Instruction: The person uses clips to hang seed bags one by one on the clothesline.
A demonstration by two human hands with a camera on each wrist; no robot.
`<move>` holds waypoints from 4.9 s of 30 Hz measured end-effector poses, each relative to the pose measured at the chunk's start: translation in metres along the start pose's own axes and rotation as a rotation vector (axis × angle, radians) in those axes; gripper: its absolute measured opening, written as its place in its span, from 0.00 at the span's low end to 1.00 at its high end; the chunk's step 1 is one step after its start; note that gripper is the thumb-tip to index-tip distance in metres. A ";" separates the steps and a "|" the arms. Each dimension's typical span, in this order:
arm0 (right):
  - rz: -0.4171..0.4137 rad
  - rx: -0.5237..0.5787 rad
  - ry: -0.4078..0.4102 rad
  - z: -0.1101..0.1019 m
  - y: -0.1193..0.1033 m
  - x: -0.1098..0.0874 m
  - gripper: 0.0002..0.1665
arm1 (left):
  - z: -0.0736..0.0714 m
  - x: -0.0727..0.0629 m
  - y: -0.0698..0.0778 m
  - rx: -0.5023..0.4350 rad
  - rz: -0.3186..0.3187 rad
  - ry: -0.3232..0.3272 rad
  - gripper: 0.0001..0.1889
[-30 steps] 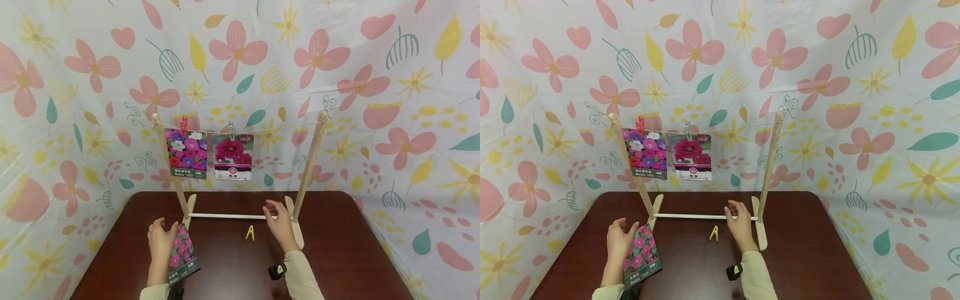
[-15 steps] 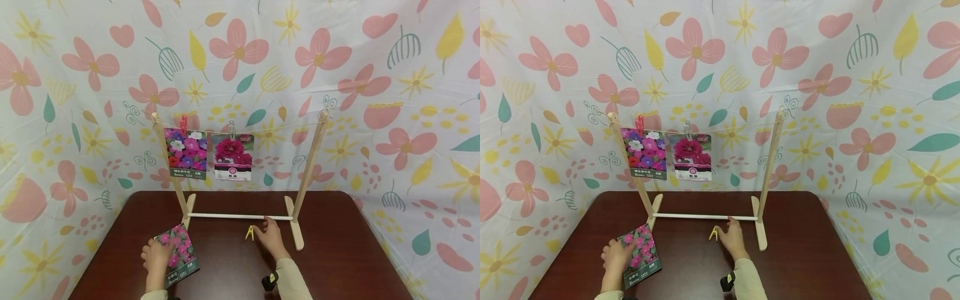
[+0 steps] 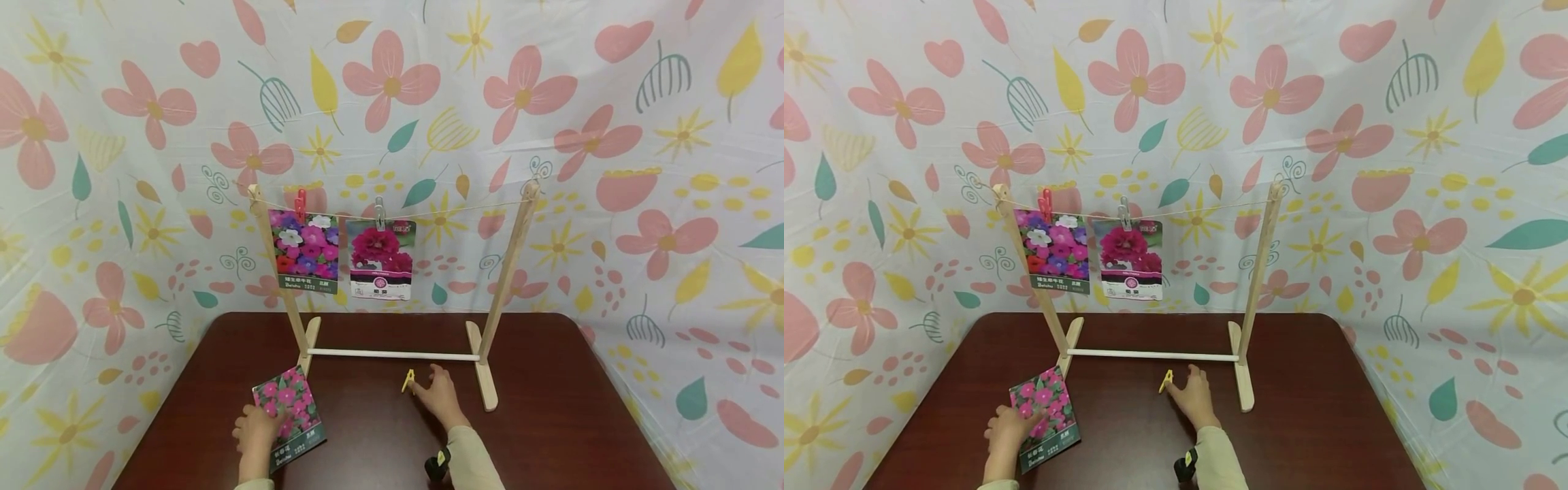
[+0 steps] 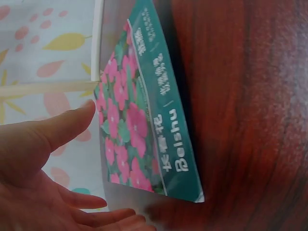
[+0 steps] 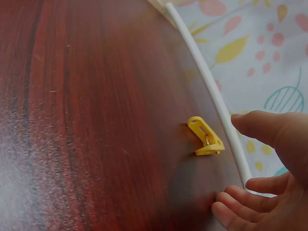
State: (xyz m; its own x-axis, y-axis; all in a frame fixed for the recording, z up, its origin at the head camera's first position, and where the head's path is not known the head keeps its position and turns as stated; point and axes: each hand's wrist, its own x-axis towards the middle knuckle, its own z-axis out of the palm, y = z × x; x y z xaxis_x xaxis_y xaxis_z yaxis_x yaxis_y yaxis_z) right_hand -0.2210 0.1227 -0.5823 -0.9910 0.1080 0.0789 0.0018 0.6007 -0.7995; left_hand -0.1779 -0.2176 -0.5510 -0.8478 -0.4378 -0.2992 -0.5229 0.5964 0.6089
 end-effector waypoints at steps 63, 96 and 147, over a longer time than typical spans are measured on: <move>-0.016 -0.138 0.095 0.016 0.017 0.001 0.20 | -0.001 0.015 -0.016 0.003 0.188 0.144 0.15; -0.072 -0.097 0.102 -0.002 0.009 -0.007 0.16 | -0.013 0.012 -0.010 -0.264 0.184 0.150 0.14; -0.340 -0.094 0.204 -0.114 -0.058 0.000 0.22 | -0.016 -0.016 0.099 -0.491 0.496 -0.060 0.07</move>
State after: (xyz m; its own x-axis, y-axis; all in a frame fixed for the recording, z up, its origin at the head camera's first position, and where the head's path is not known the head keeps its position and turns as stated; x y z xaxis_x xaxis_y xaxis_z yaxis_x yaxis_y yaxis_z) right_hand -0.2059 0.1778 -0.4683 -0.8907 0.0400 0.4529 -0.2994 0.6981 -0.6504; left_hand -0.2148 -0.1620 -0.4741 -0.9868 -0.1462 0.0691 0.0160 0.3369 0.9414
